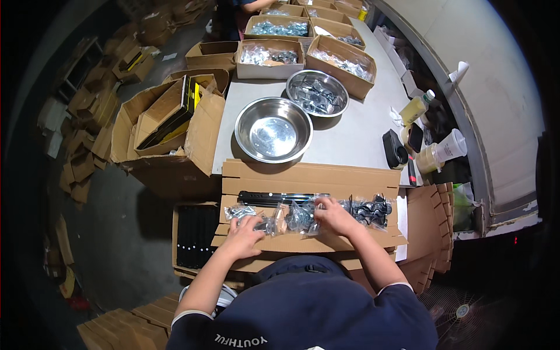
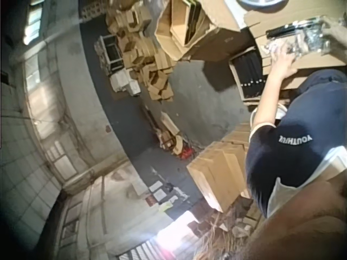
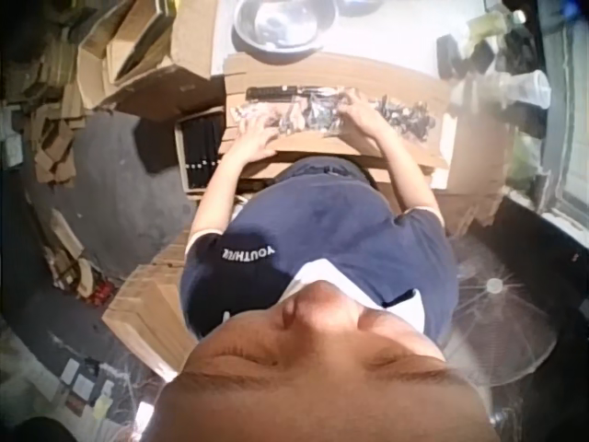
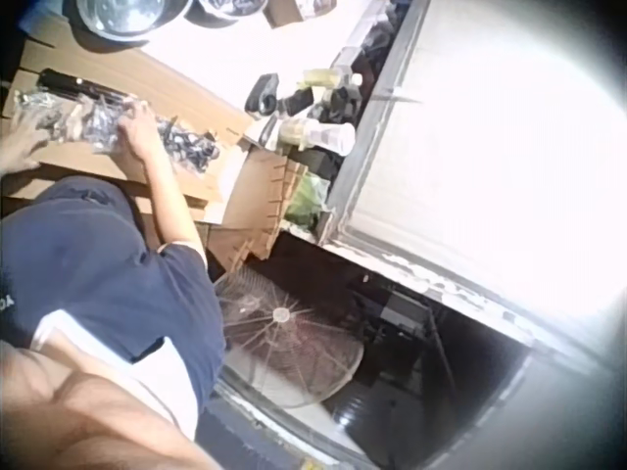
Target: Packing metal rails and hardware kits into cardboard boxes and sealing them with a tape dispenser.
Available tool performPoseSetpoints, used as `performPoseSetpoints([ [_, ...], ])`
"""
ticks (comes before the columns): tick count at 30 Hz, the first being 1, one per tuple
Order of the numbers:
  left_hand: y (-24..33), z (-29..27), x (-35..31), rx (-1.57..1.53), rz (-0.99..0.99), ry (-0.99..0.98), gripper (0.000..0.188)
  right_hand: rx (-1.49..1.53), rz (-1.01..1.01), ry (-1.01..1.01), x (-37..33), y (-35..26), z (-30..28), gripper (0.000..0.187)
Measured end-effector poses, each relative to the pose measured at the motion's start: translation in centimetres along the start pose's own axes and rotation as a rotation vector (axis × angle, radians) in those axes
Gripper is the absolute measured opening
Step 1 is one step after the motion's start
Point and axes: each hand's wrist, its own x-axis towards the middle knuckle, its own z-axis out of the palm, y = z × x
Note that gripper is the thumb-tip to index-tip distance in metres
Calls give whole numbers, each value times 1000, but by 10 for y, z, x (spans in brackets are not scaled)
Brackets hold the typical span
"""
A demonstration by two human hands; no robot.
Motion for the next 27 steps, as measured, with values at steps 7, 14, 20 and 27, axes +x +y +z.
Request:
performPoseSetpoints([
  [7, -18, -6, 24, -78, -119, -24, 114, 213, 173, 320, 5, 17, -35, 24],
  [14, -26, -24, 44, -100, -175, -282, 126, 490, 384, 12, 56, -2, -21, 21],
  [20, 32, -38, 31, 188, 61, 93, 100, -108, 328, -90, 37, 4, 19, 24],
  [27, 81, 5, 91, 266, 281, -135, 97, -123, 504, -12, 46, 29, -18, 95],
])
